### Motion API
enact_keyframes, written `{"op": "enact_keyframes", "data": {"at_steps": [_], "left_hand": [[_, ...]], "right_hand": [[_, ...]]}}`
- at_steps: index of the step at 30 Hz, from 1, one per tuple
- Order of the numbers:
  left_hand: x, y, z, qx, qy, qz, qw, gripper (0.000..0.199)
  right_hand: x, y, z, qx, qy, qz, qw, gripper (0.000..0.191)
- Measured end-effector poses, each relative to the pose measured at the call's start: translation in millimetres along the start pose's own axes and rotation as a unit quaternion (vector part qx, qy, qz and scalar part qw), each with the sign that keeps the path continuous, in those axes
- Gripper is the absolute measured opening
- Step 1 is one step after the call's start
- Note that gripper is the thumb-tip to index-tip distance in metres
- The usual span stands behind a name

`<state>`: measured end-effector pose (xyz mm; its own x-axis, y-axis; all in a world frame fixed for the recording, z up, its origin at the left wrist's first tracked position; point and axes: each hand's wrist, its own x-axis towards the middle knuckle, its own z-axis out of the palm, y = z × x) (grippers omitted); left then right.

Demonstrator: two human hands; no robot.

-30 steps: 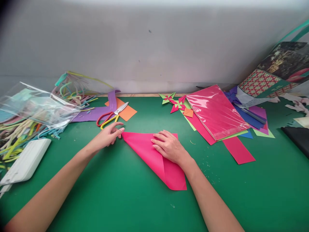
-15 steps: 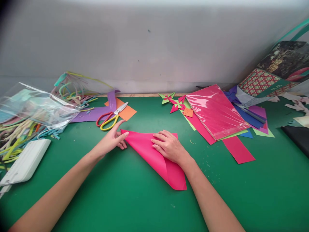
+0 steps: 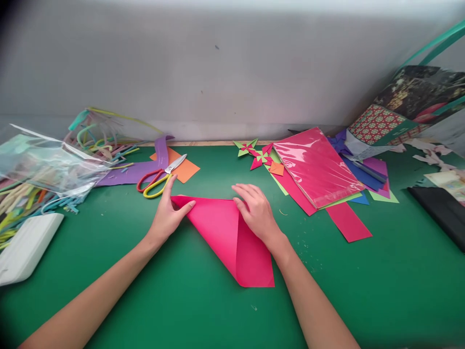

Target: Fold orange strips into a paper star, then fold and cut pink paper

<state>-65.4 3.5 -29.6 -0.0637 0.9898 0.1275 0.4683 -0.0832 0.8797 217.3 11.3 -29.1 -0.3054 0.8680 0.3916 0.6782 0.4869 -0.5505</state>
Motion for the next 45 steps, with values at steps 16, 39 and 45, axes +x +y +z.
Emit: {"op": "enact_keyframes", "data": {"at_steps": [16, 39, 45], "left_hand": [[-17.2, 24.3, -5.8, -0.046, -0.011, 0.030, 0.998, 0.087], [-21.6, 34.6, -4.3, -0.072, 0.022, -0.004, 0.997, 0.084], [-22.0, 33.7, -4.0, -0.134, 0.030, -0.026, 0.990, 0.088]], "right_hand": [[4.5, -25.4, -41.2, 0.164, -0.134, 0.158, 0.965, 0.018], [4.0, -29.1, -37.0, 0.203, -0.090, 0.193, 0.956, 0.020], [3.4, -30.1, -38.4, 0.204, -0.092, 0.202, 0.953, 0.018]]}}
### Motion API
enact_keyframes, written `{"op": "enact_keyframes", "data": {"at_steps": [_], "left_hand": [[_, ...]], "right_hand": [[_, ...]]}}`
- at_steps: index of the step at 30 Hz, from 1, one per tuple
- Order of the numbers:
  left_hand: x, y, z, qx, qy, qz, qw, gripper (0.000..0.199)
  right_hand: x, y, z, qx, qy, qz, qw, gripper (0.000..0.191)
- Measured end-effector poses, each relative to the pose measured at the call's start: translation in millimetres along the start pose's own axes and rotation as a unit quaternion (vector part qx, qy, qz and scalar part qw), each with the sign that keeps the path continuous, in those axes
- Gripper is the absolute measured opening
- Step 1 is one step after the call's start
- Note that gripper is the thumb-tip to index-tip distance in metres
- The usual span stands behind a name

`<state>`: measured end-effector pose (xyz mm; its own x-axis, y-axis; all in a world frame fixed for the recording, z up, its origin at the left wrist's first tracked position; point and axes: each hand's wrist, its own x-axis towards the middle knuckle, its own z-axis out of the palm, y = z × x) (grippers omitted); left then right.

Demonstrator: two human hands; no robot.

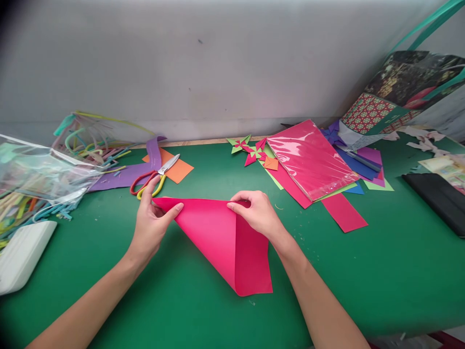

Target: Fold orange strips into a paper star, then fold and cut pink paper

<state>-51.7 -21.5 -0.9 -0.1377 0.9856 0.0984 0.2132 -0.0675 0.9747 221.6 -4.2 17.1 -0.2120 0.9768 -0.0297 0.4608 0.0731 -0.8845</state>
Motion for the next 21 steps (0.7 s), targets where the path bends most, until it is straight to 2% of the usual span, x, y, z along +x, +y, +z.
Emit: {"op": "enact_keyframes", "data": {"at_steps": [5, 21], "left_hand": [[0.5, -2.0, 0.6, -0.059, 0.016, -0.012, 0.998, 0.091], [0.4, 0.1, 0.2, -0.075, 0.022, -0.010, 0.997, 0.090]], "right_hand": [[-1.0, -3.4, -1.5, 0.008, 0.001, 0.004, 1.000, 0.018], [-0.9, -2.9, -2.2, 0.015, -0.002, 0.007, 1.000, 0.020]]}}
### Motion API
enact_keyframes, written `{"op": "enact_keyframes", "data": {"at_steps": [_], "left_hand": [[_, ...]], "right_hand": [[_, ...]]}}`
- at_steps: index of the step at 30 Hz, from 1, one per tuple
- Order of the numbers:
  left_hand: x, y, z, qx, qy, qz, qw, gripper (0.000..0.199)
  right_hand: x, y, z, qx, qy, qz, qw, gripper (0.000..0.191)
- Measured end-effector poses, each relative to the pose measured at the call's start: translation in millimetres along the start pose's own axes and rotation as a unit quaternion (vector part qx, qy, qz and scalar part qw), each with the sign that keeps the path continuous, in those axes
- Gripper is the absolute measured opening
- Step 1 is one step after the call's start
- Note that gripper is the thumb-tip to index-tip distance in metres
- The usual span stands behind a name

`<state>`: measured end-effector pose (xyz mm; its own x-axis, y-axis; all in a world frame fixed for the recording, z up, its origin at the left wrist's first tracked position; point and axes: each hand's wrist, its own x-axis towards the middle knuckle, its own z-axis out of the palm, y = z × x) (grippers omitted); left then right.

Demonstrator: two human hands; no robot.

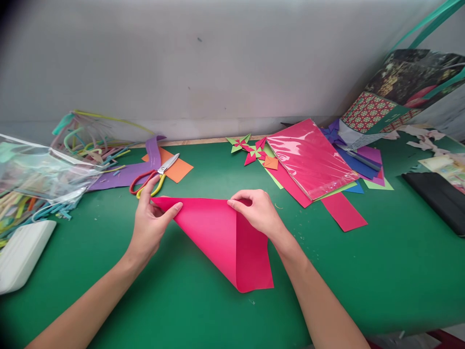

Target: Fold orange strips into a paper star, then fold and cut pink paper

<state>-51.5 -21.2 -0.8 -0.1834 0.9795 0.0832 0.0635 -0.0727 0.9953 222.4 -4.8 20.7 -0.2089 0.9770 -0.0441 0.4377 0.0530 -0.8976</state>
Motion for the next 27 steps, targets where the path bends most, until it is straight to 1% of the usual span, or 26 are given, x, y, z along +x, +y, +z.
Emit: {"op": "enact_keyframes", "data": {"at_steps": [10, 20, 27], "left_hand": [[-0.9, 1.2, 0.1, 0.012, 0.000, 0.008, 1.000, 0.087], [1.3, 2.3, -2.8, 0.003, 0.002, -0.002, 1.000, 0.084], [6.4, 3.6, -7.0, -0.012, 0.002, 0.012, 1.000, 0.073]], "right_hand": [[0.0, -1.2, -0.3, 0.002, 0.000, -0.001, 1.000, 0.022], [0.4, 2.1, 0.9, -0.005, 0.002, -0.002, 1.000, 0.021], [2.2, 3.0, -0.1, 0.000, -0.004, 0.007, 1.000, 0.022]]}}
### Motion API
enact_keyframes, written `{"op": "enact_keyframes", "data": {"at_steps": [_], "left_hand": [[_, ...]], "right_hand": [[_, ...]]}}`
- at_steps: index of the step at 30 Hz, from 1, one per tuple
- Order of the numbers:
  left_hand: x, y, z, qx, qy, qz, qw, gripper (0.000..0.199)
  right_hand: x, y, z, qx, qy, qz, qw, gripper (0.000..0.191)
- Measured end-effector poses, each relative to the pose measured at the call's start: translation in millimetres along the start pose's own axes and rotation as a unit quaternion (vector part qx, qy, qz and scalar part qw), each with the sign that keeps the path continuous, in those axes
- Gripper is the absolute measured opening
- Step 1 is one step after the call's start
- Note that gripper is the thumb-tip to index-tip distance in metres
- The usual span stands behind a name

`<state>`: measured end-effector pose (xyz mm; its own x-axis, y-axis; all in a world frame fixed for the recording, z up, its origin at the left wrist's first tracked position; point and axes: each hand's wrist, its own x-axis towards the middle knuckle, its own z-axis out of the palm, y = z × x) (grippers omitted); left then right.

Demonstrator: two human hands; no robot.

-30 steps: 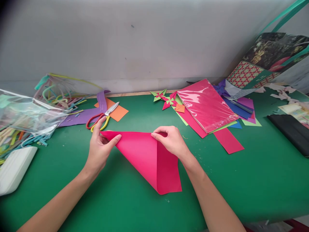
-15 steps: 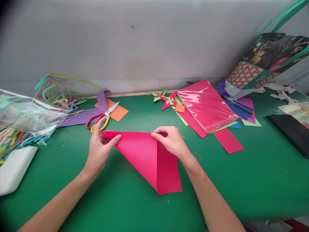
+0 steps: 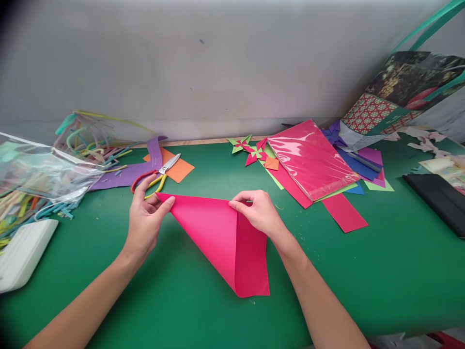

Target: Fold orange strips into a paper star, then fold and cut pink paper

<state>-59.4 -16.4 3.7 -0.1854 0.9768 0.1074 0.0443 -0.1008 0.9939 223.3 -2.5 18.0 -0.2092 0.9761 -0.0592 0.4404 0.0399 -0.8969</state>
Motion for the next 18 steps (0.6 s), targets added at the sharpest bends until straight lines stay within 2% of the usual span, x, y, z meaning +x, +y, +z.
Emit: {"op": "enact_keyframes", "data": {"at_steps": [10, 18], "left_hand": [[5.4, 1.6, -5.4, -0.003, 0.038, 0.017, 0.999, 0.064], [6.0, 2.7, -8.4, 0.004, 0.027, 0.011, 1.000, 0.061]], "right_hand": [[0.8, 3.3, -0.6, -0.009, 0.008, -0.006, 1.000, 0.023], [1.7, 3.5, -1.2, -0.001, 0.002, 0.001, 1.000, 0.024]]}}
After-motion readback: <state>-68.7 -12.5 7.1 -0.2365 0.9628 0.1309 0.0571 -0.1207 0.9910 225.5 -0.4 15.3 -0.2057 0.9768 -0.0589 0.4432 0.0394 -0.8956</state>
